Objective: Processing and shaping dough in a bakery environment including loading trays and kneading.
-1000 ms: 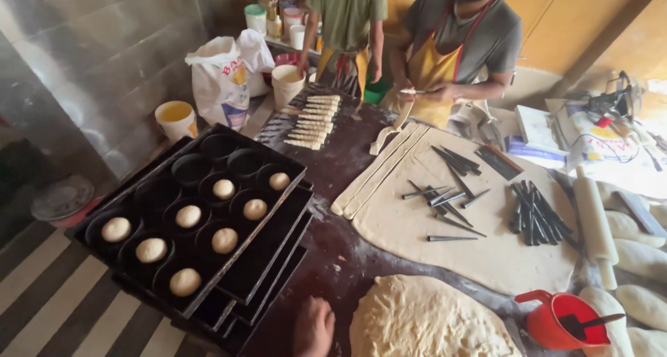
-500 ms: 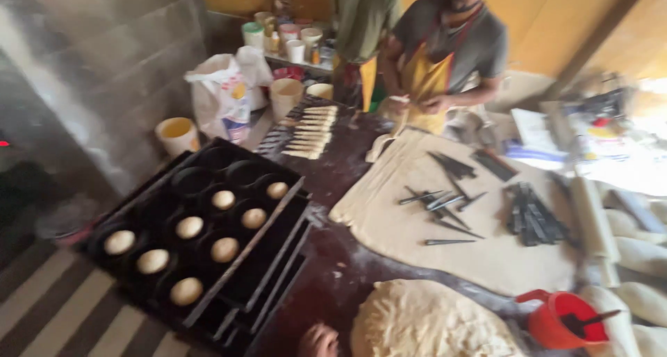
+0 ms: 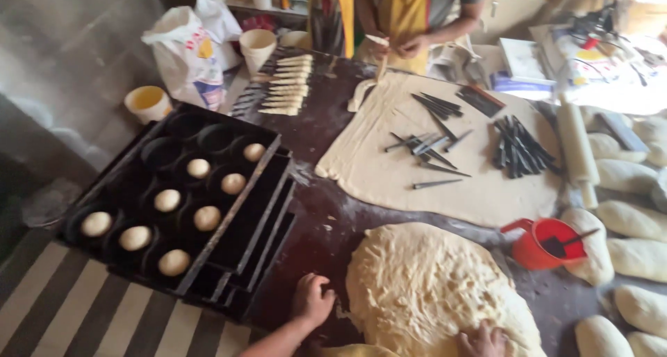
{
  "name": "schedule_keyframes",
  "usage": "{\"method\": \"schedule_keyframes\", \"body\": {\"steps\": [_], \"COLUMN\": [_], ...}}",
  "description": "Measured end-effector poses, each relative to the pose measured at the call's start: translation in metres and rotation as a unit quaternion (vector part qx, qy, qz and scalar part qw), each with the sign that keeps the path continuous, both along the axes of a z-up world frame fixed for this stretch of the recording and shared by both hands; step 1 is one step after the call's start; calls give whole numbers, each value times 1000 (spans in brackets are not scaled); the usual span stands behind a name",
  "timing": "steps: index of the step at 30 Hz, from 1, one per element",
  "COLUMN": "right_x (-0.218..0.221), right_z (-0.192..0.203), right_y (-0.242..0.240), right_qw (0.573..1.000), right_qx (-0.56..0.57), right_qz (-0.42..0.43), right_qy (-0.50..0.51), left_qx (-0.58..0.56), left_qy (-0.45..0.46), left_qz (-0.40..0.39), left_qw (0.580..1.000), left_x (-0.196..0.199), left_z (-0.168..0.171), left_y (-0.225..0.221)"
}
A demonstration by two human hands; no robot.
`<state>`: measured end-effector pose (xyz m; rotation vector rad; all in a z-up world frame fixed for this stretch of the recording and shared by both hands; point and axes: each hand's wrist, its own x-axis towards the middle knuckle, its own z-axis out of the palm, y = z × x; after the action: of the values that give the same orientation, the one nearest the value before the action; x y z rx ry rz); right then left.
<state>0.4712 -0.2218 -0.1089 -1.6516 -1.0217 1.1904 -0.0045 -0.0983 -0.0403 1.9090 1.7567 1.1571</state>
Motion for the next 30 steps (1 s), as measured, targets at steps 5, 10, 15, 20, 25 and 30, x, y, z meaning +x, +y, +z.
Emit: {"method": "schedule_keyframes", "body": {"steps": [5,10,15,20,25,30], "right_x": [63,-24,-62,-80,-81,-73], "right_z": [57,189,124,137,136,140], "right_y": [2,1,28,17,14,28], "right_qw": [984,863,816,812,837,834], "right_qx": [-88,-124,-19,35,28,21], "right_qz": [-78,-149,-82,-163,-146,-160], "right_qy": [-135,-467,-572,-560,-527,-528], "left_qx": [-24,95,114,19,-43,-63], "left_qy": [43,-13,156,337,413,448], "left_qz": [-38,-141,-463,-491,-501,-547], "left_qw": [998,985,865,803,759,704], "left_x": [2,117,237,275,260,227], "left_z": [92,200,208,121,100,118], "left_y": [50,84,36,28,29,23]}}
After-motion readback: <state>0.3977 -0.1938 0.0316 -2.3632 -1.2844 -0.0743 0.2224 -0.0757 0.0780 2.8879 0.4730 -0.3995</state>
